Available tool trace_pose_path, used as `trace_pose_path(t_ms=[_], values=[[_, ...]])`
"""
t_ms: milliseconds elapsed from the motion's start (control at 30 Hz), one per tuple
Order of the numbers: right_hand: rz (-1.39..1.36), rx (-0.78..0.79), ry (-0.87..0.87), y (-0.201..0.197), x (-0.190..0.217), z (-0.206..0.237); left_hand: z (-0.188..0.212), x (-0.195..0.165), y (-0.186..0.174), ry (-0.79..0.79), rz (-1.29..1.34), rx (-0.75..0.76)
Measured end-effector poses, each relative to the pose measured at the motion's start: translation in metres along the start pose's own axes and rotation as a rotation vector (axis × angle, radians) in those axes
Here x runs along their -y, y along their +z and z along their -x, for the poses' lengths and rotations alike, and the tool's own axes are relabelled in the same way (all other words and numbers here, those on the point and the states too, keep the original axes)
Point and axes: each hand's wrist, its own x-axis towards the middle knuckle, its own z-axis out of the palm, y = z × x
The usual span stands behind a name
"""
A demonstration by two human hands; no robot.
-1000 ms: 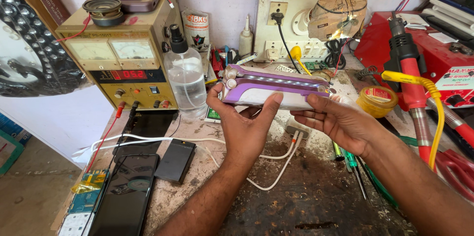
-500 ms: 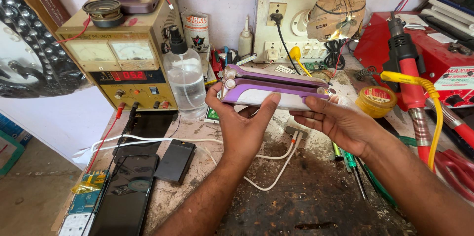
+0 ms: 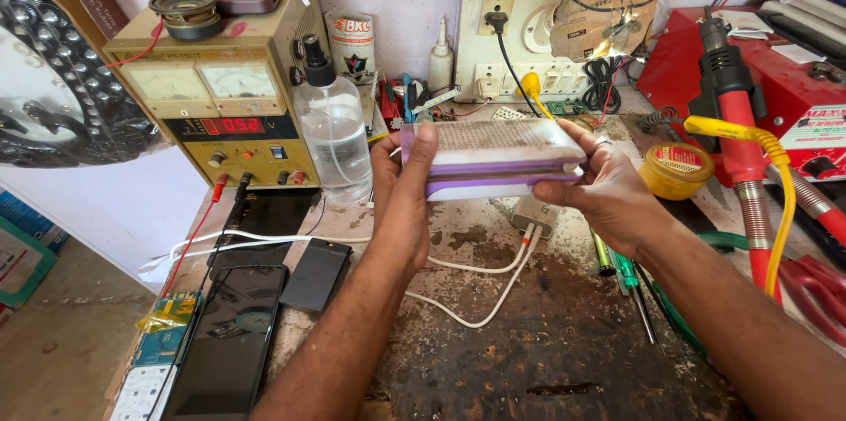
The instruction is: The person repairs a rechargeable LED emergency light at a cluttered workbench. They unscrew the back cover with a screwdriver, open the housing, test the LED panel, plug the charger into a wall socket and check charging, then handle the battery pack and connect wires to it.
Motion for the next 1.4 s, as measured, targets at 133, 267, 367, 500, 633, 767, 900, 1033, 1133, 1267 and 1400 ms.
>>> trace_pose_path(t_ms=[133,267,367,500,633,767,900,1033,1133,1267,1400], values=[[0.118,-0.002,0.0,0.0,-0.005,0.0,-0.001,-0.002,-0.002,-0.121,-0.189,-0.066],[0.126,-0.042,-0.006,-0.001,-0.002,-0.001,0.001,-0.007,-0.001,-0.321,-0.187,-0.036],[0.196,-0.055,-0.053,0.001,0.003,0.002,0.001,-0.006,0.001,-0.3,-0.104,-0.056],[0.377,-0.084,-0.165,0.011,0.006,0.014,-0.001,0.004,0.001,-0.199,-0.008,-0.063],[0.57,-0.14,-0.144,0.027,0.004,0.027,-0.004,0.013,-0.005,-0.129,-0.076,-0.077],[0.653,-0.119,-0.109,0.044,0.004,0.041,-0.01,0.019,-0.013,-0.082,-0.092,0.0],[0.893,-0.191,0.006,0.055,0.005,0.049,-0.012,0.031,-0.012,0.025,-0.066,0.121],[1.013,-0.224,0.076,0.058,0.003,0.051,-0.017,0.046,-0.011,0.016,-0.138,0.133],[0.98,-0.215,-0.083,0.062,-0.002,0.054,-0.022,0.054,-0.014,-0.015,-0.11,0.149],[1.23,-0.208,-0.122,0.065,-0.007,0.056,-0.027,0.062,-0.017,0.005,-0.077,0.225],[1.299,-0.19,-0.167,0.067,-0.012,0.056,-0.028,0.062,-0.018,-0.005,-0.095,0.255]])
